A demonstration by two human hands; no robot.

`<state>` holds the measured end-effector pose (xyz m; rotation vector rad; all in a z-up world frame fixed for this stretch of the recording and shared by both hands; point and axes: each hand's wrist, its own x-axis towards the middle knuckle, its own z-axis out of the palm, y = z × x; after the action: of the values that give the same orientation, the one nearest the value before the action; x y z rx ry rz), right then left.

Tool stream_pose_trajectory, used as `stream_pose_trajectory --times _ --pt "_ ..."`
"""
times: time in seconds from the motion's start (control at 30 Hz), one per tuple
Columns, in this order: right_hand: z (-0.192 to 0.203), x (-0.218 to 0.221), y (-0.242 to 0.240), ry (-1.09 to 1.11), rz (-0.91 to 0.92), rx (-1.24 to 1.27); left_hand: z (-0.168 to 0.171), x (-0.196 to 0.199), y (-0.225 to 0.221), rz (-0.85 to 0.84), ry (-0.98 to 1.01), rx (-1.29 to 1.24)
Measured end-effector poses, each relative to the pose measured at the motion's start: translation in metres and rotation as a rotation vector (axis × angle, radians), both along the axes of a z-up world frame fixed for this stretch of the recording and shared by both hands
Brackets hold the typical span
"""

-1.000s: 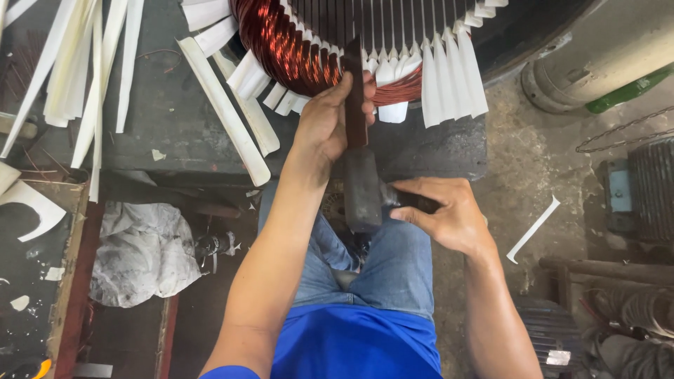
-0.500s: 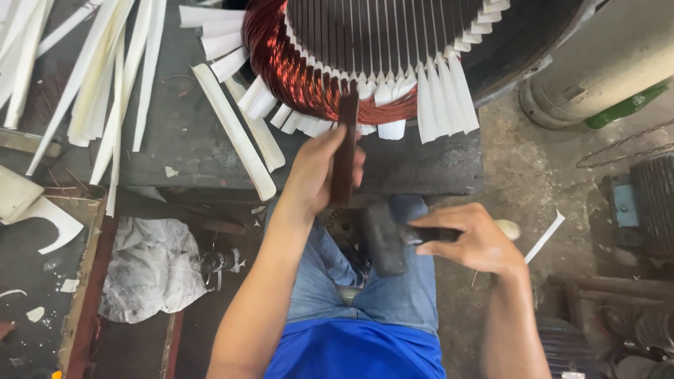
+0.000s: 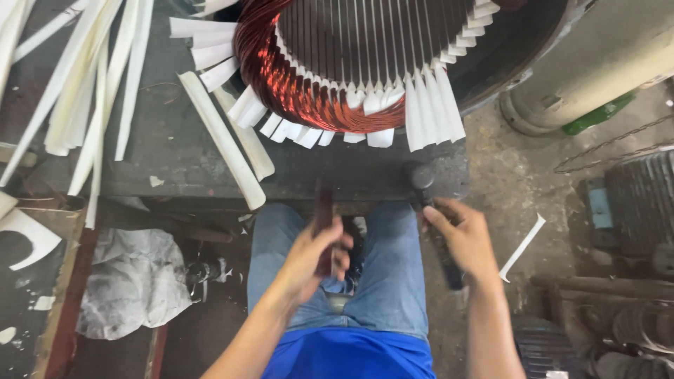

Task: A worker is seen winding and insulating a large electric motor stator, manually inserting white plastic strips and using a mallet to seat the copper coils.

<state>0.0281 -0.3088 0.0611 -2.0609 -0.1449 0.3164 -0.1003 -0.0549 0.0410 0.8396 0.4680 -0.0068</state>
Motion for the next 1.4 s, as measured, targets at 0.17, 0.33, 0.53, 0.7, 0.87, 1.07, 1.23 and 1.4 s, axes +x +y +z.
stream_pose_trajectory --times 0.17,0.33,0.53,0.7,0.87,1.07,1.23,1.4 --pt "-0.035 -0.028 0.008 0.245 -0.113 0.627 -0.040 -0.059 -0.024 -0.244 0.163 0.085" --pt "-0.019 -0.050 0.002 0.243 -0.011 0.680 0.007 -0.044 0.002 -0.297 -0.198 0.754" --pt "-0.013 -0.074 0.000 0.217 0.069 0.570 0.055 0.055 0.031 -0.176 -0.080 1.392" --pt "-0.011 -0.083 -0.001 0.222 0.040 0.585 0.107 0.170 0.048 -0.046 -0.108 1.819" --pt "-0.018 -0.081 -0.008 0.259 0.040 0.600 0.114 0.215 0.053 -0.453 0.251 1.953" --pt "-0.027 -0.083 -0.026 0.291 0.033 0.635 0.205 0.042 0.053 -0.775 0.282 1.909" --pt "-0.021 -0.082 -0.020 0.249 0.072 0.630 0.137 0.076 0.058 -0.339 0.028 1.642" --pt "0.020 -0.064 0.002 0.057 0.257 0.647 0.080 0.117 0.020 0.023 -0.089 1.731"
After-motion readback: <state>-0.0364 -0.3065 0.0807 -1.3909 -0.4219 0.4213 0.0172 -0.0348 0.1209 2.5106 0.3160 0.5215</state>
